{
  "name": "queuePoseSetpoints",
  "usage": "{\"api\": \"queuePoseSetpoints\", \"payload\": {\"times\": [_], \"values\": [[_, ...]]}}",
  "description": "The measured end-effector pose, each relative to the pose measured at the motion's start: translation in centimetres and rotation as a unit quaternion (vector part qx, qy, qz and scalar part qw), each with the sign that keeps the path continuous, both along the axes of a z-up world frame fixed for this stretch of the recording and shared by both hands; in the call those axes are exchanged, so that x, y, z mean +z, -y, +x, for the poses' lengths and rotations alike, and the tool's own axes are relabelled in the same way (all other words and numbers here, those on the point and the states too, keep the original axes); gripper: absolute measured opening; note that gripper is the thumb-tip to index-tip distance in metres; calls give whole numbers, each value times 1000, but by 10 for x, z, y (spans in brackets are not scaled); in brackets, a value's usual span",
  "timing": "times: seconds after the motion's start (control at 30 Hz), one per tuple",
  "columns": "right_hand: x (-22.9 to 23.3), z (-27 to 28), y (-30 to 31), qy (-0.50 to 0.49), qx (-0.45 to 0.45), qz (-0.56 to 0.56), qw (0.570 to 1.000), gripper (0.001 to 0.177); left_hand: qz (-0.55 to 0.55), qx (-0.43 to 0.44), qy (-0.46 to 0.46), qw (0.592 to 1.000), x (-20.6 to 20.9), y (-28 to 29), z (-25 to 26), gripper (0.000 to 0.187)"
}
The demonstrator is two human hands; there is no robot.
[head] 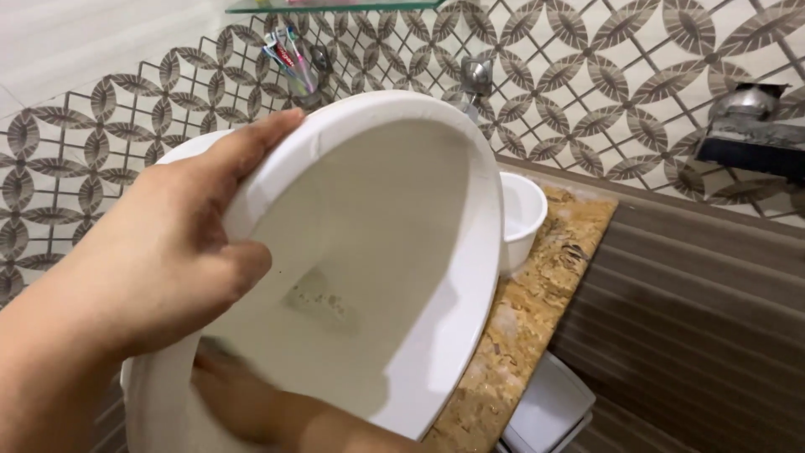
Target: Scrubbing a large plastic bucket, its lid, and a step stool with a sponge in a bathroom.
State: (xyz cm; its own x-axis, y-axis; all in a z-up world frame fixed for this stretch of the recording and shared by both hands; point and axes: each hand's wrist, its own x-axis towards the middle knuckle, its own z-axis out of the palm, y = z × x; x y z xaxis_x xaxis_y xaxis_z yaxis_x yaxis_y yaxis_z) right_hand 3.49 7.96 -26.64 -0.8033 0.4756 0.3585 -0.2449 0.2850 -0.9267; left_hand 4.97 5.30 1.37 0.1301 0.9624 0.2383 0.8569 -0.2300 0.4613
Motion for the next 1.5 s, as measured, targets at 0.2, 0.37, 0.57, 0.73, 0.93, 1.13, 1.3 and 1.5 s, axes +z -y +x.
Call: {"api": "queuePoseSetpoints", "payload": {"times": [0.2, 0.37, 0.57, 0.73, 0.93, 1.13, 1.3, 1.5], "values": [[-55, 74, -48, 465, -162, 196, 848, 74, 37, 69, -168, 983, 6, 2, 20, 106], [-34, 47, -5, 395, -156, 83, 902, 77, 58, 123, -317, 939, 1, 1, 30, 108], [-153, -49, 1, 13, -101, 287, 953, 46, 305, 49, -423, 852, -8, 9, 32, 78], [17, 102, 15, 433, -57, 132, 890, 69, 282, 103, -490, 819, -18, 14, 26, 66], [-19, 139, -9, 509, -60, 221, 830, 83, 273, 142, -562, 768, -38, 29, 27, 64], [-17, 142, -21, 532, -89, 232, 810, 85, 53, 96, -548, 829, -150, 44, 46, 87], [-43, 143, -42, 520, -111, 215, 819, 83, -321, 135, -515, 784, -241, 53, 46, 110], [-30, 144, -53, 523, -147, 305, 782, 74, -435, 143, -487, 744, -288, 32, 43, 106]]}}
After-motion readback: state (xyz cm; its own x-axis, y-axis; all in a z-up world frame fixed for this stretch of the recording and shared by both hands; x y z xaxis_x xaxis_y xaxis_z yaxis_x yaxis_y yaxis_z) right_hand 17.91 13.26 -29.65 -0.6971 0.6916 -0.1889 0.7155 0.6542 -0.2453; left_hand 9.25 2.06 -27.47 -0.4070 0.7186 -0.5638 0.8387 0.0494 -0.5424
